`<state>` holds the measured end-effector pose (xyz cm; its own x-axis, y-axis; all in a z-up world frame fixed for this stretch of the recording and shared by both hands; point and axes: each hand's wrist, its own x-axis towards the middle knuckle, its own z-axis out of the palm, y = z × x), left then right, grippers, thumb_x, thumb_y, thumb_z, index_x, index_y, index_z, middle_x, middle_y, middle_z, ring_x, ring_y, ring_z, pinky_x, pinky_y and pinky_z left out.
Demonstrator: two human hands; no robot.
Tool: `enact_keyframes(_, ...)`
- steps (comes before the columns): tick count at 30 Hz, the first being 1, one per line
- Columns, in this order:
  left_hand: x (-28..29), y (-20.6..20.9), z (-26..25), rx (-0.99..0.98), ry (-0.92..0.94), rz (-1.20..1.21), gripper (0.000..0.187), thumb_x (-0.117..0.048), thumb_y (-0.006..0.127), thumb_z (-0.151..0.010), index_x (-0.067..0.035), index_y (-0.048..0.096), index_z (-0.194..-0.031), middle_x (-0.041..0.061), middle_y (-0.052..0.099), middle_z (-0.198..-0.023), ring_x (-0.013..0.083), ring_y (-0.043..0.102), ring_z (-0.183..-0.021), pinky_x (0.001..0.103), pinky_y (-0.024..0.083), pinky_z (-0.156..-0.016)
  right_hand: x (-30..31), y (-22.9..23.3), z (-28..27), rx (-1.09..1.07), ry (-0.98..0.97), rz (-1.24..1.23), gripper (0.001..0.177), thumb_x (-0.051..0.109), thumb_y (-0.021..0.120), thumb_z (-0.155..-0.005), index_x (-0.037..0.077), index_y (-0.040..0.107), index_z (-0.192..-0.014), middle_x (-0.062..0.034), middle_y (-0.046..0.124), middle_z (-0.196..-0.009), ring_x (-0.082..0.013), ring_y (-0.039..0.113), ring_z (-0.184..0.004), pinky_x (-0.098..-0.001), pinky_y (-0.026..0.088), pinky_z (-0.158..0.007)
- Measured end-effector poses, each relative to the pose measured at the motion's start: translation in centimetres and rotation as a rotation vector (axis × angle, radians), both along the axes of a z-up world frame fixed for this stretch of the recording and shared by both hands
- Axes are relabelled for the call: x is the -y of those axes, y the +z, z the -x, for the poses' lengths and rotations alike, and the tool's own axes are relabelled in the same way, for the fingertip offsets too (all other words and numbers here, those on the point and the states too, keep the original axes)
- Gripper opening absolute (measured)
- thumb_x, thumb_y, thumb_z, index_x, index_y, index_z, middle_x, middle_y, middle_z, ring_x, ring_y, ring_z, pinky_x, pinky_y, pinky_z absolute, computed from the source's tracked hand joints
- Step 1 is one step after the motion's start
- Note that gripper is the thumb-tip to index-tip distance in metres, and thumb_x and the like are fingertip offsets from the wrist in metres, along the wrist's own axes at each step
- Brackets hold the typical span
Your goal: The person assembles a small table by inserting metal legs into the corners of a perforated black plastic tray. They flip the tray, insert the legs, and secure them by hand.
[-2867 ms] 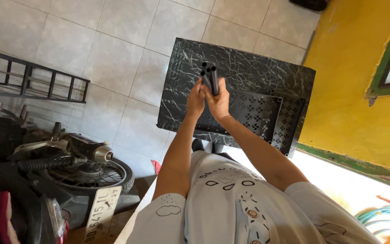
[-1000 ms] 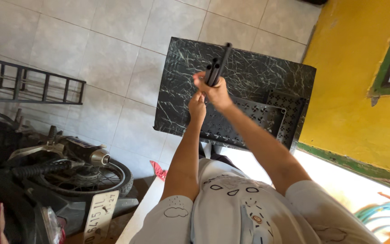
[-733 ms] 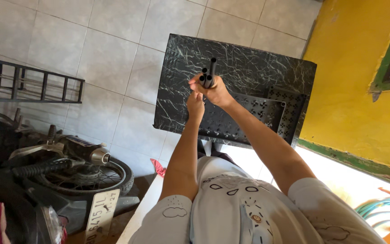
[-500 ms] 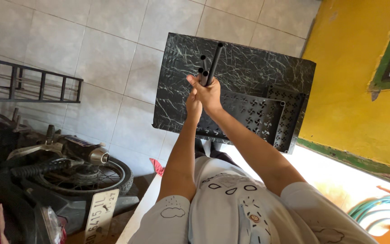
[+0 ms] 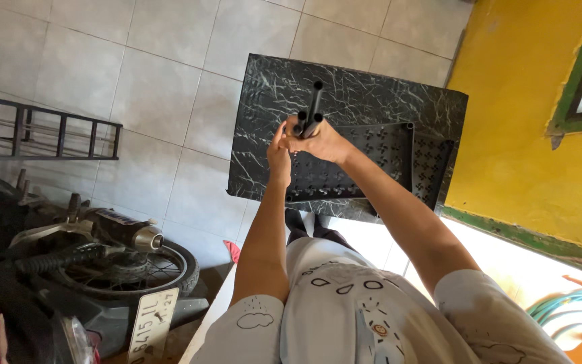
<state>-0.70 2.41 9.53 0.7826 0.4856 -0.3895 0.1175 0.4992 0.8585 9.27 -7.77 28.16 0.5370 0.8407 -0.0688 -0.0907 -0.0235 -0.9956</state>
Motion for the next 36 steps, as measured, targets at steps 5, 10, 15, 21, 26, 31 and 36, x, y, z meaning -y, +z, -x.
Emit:
enact_keyframes(5, -1.1, 1.0, 0.0, -0.139, -0.048, -0.264, 0.039, -0.017, 0.048, -0.112, -0.015, 0.063, -0.147, 0.001, 0.057, -0.094, 0.0079, 0.048, -0.076, 0.025, 0.045, -0.068, 1.9, -3.4, 1.9, -0.169, -0.213, -0.134, 0.032, 0.014, 0.084, -0.089, 0.007, 0.058, -0.073, 0.0014, 0.058, -0.072, -0.009, 0.057, -0.071, -0.0287, 0.048, -0.065)
enact_keyframes(10, -2.8, 1.2, 0.1, -0.066, -0.108, -0.257, 0.039, -0.027, 0.048, -0.111, -0.015, 0.06, -0.145, 0.002, 0.065, -0.101, 0.0083, 0.06, -0.083, 0.027, 0.055, -0.071, 3.4, -7.0, 3.8, -0.165, -0.437, 0.013, 0.03, 0.018, 0.083, -0.092, 0.008, 0.061, -0.074, 0.0, 0.059, -0.071, -0.009, 0.053, -0.067, -0.0279, 0.042, -0.062)
enact_keyframes(15, -3.8, -0.2, 0.6, -0.065, -0.132, -0.439, 0.046, -0.039, 0.049, -0.11, -0.015, 0.055, -0.148, 0.003, 0.067, -0.116, 0.0081, 0.065, -0.094, 0.028, 0.056, -0.074, 4.0, -8.4, 5.0, -0.203, -0.593, -0.098, 0.027, 0.025, 0.083, -0.091, 0.008, 0.066, -0.079, -0.001, 0.068, -0.078, -0.0094, 0.063, -0.076, -0.0271, 0.052, -0.073)
enact_keyframes(21, -3.4, -2.4, 0.5, -0.251, -0.12, -0.864, 0.054, -0.043, 0.051, -0.108, -0.017, 0.05, -0.154, 0.012, 0.067, -0.116, 0.0248, 0.064, -0.105, 0.037, 0.051, -0.093, 6.4, -8.4, 5.9, -0.154, -0.786, 0.016, 0.028, 0.03, 0.083, -0.09, 0.006, 0.069, -0.084, -0.0025, 0.07, -0.079, -0.0109, 0.064, -0.076, -0.0282, 0.05, -0.072)
enact_keyframes(26, -2.7, 0.9, 1.4, -0.199, 0.106, -1.424, 0.042, -0.035, 0.058, -0.107, -0.013, 0.06, -0.143, 0.019, 0.061, -0.136, 0.0385, 0.057, -0.125, 0.046, 0.045, -0.101, 8.9, -7.4, 6.7, -0.114, -0.893, 0.055, 0.029, 0.034, 0.082, -0.089, 0.007, 0.072, -0.086, -0.0024, 0.071, -0.079, -0.0108, 0.066, -0.077, -0.0284, 0.052, -0.075)
enact_keyframes(31, 2.2, 8.6, 1.7, 0.101, 0.103, -1.341, 0.03, -0.023, 0.056, -0.111, -0.011, 0.061, -0.138, 0.016, 0.061, -0.141, 0.0347, 0.059, -0.132, 0.045, 0.047, -0.111, 12.2, -6.3, 6.9, -0.083, -1.011, 0.092, 0.029, 0.032, 0.08, -0.094, 0.008, 0.064, -0.09, -0.0014, 0.066, -0.076, -0.0112, 0.063, -0.074, -0.0292, 0.048, -0.072)
enact_keyframes(36, 14.1, 12.3, 2.2, 0.2, -0.307, -0.602, 0.036, -0.024, 0.058, -0.108, -0.009, 0.062, -0.14, 0.009, 0.068, -0.136, 0.0168, 0.068, -0.111, 0.029, 0.056, -0.092, 16.6, -5.9, 6.9, -0.126, -1.08, 0.015, 0.026, 0.025, 0.078, -0.094, 0.009, 0.058, -0.098, -0.0006, 0.062, -0.078, -0.011, 0.061, -0.067, -0.0282, 0.05, -0.062)
